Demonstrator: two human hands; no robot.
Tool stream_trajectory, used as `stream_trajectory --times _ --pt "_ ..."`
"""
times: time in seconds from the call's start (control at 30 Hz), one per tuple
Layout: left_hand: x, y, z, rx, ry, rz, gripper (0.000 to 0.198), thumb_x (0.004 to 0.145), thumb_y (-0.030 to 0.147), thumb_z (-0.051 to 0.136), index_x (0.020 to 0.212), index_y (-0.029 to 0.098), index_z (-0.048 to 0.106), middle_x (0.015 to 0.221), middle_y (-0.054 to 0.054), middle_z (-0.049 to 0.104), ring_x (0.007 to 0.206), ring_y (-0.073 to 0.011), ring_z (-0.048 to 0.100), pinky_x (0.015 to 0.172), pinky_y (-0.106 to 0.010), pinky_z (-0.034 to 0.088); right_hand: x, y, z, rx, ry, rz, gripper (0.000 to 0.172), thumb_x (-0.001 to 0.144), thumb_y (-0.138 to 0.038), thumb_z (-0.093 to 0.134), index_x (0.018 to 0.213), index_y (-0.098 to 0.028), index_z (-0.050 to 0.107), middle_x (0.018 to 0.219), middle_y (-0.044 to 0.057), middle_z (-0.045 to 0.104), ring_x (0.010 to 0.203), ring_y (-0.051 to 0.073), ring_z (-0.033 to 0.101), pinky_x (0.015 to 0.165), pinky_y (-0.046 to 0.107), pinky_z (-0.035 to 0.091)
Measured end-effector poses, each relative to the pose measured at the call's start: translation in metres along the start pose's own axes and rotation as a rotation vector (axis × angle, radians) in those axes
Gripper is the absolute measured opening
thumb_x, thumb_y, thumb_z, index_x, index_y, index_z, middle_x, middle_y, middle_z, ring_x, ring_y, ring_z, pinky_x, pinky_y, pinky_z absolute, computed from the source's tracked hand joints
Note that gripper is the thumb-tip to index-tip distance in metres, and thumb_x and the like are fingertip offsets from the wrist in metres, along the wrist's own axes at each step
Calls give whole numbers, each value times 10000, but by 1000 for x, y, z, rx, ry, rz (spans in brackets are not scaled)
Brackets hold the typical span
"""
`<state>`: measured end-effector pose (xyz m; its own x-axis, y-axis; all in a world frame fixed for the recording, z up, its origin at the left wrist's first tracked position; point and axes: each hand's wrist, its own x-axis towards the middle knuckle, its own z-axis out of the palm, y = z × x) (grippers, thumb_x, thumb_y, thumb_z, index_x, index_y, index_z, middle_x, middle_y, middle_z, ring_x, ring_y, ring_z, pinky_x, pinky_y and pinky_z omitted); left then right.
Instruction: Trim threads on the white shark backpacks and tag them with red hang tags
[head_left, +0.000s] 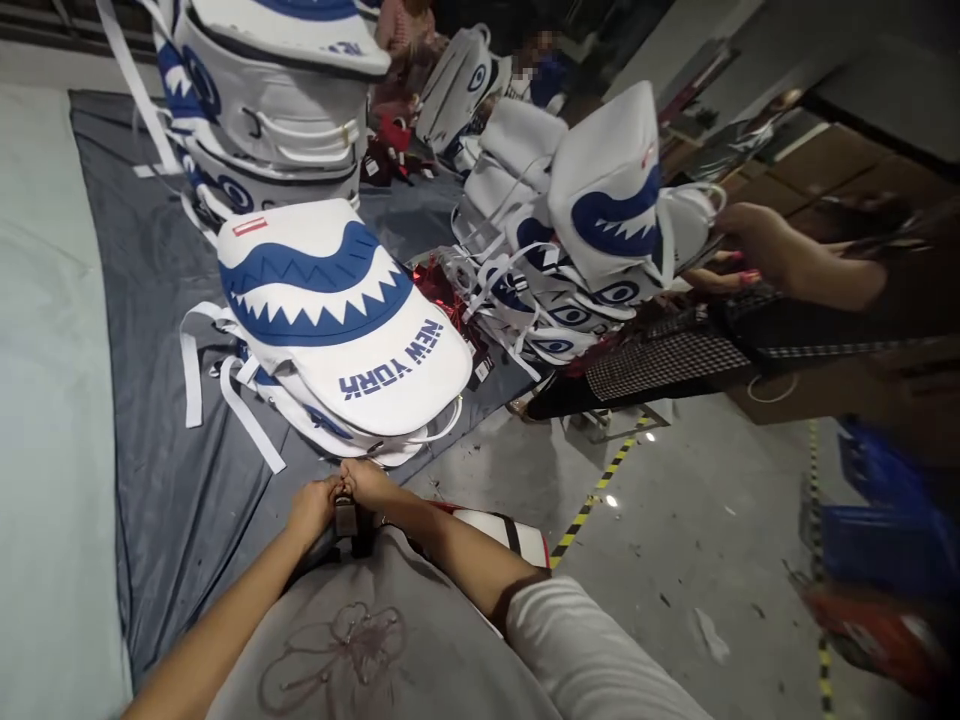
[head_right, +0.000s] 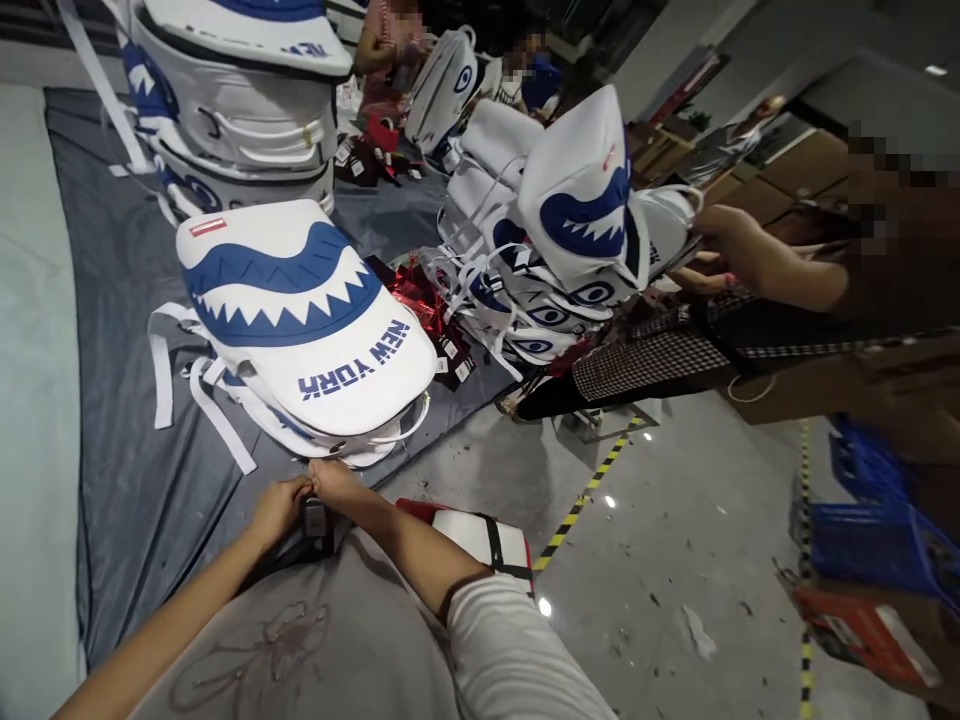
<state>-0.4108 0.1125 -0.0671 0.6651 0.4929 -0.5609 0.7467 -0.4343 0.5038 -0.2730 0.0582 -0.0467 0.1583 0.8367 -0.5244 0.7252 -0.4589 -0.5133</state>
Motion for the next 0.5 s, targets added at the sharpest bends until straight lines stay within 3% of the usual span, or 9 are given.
stream_trajectory --times 0.1,0.23,0.4,0.5 --pt "-6 4 2 20 60 -15 369 1001 334 357 1184 199 647 1086 -135 738 1045 -280 687 825 -335 465 -1 5 -1 26 -18 -46 67 852 -234 617 908 -198 619 756 -3 617 698 138 515 610 243 289" --pt "-10 14 -1 0 33 -44 332 979 283 392 1163 289 668 1022 -35 763 942 -198 721 768 -260 482 1 17 -2 41 -51 -142 171 830 -152 606 996 -192 621 785 -2 632 748 145 548 636 241 313" --pt "-16 36 -2 34 70 -188 235 957 382 422 970 288 637 1004 -30 753 953 -250 723 694 -297 484 6 36 -11 62 -170 -274 221 780 -115 631 975 -220 621 768 -37 640 737 126 566 602 216 323" --pt "-19 50 6 -14 69 -261 222 971 387 394 1037 305 589 1003 -21 750 941 -227 728 709 -285 490 7 44 -17 61 -235 -330 215 742 -115 660 921 -228 620 753 -50 636 714 122 572 566 210 309"
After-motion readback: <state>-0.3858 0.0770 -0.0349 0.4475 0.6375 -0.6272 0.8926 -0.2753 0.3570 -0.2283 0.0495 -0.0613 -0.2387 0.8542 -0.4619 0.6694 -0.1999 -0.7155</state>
